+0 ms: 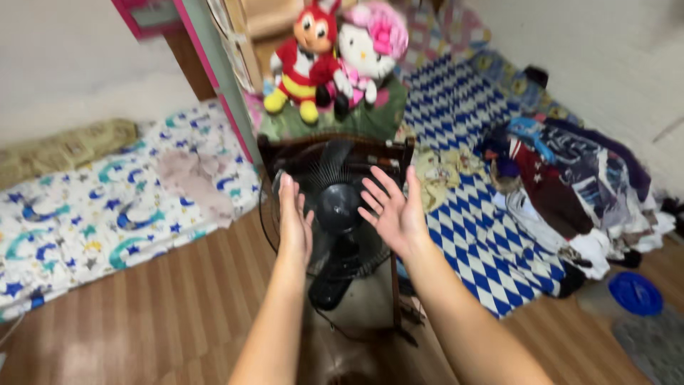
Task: The person assembles a black table fan by attaching the front wire cage to the fan head. They repeatedly align and press the cage onto the fan blades and motor housing, rotating it to secure the fit. The fan remains on a wooden chair throughout the process.
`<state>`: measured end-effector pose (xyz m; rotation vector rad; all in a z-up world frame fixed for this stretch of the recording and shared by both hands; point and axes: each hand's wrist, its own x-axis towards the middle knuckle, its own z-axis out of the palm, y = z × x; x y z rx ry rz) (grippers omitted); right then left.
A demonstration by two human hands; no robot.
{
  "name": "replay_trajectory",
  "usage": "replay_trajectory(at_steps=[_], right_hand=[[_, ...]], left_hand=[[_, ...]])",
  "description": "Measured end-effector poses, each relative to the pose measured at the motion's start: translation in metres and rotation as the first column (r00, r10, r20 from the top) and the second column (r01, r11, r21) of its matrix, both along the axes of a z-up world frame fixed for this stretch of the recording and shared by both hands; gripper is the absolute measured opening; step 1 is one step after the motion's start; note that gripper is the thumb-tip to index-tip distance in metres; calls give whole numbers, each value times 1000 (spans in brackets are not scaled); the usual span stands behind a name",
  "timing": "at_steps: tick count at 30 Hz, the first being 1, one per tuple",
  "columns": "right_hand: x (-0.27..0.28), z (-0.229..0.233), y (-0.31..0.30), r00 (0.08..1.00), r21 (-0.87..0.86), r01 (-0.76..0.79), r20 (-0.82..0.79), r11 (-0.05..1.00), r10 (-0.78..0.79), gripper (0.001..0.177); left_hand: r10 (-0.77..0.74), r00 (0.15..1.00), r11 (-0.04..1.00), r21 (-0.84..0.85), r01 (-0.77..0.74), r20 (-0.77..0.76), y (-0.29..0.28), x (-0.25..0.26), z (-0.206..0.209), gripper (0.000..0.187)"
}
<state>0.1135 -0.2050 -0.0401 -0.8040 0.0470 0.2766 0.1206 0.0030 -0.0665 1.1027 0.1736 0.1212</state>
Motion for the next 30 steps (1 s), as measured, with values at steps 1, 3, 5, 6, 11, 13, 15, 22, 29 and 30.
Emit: replay_trajectory(at_steps=[1, 3, 5, 6, 11, 13, 15, 22, 29, 30], right_hand=[[7, -9, 0, 999, -8, -12, -37, 1000, 11, 91], [18, -29, -3, 996, -26, -23, -89, 999, 21, 90], [34, -48, -5, 991, -67, -38, -134, 997, 29, 90], [41, -59, -4, 987, -99, -45, -157, 994, 29, 90], [64, -117, 1, 998, -689, 43, 56, 724, -6, 78], [68, -130, 4, 937, -899, 293, 337, 327, 87, 69], [64, -136, 12, 924, -928, 355, 367, 112, 105, 66], [39, -125, 12, 832, -848, 529, 519, -1, 197, 69], [34, -112, 18, 814, -818, 544, 462, -185, 353, 90], [34, -112, 19, 827, -839, 504, 402, -204, 393, 94]], left_hand=[[-8, 999, 999, 40, 9, -42, 2, 5, -3, 100], [-41, 995, 995, 82, 49, -91, 3, 8, -16, 100], [-47, 989, 985, 159, 69, -138, 6, 20, -31, 99], [-39, 985, 974, 215, 74, -165, 7, 28, -41, 99], [29, 998, 465, 885, 32, -51, -7, 38, -92, 99], [15, 996, 129, 988, 87, -89, -10, 35, -97, 100], [35, 998, 14, 999, 45, -46, -16, 27, -96, 104], [42, 990, -69, 988, 138, -135, -29, 8, -76, 100], [-159, 986, -243, 970, 19, -59, -19, 4, -91, 100], [-169, 982, -270, 962, 37, -85, -18, 2, -92, 99]])
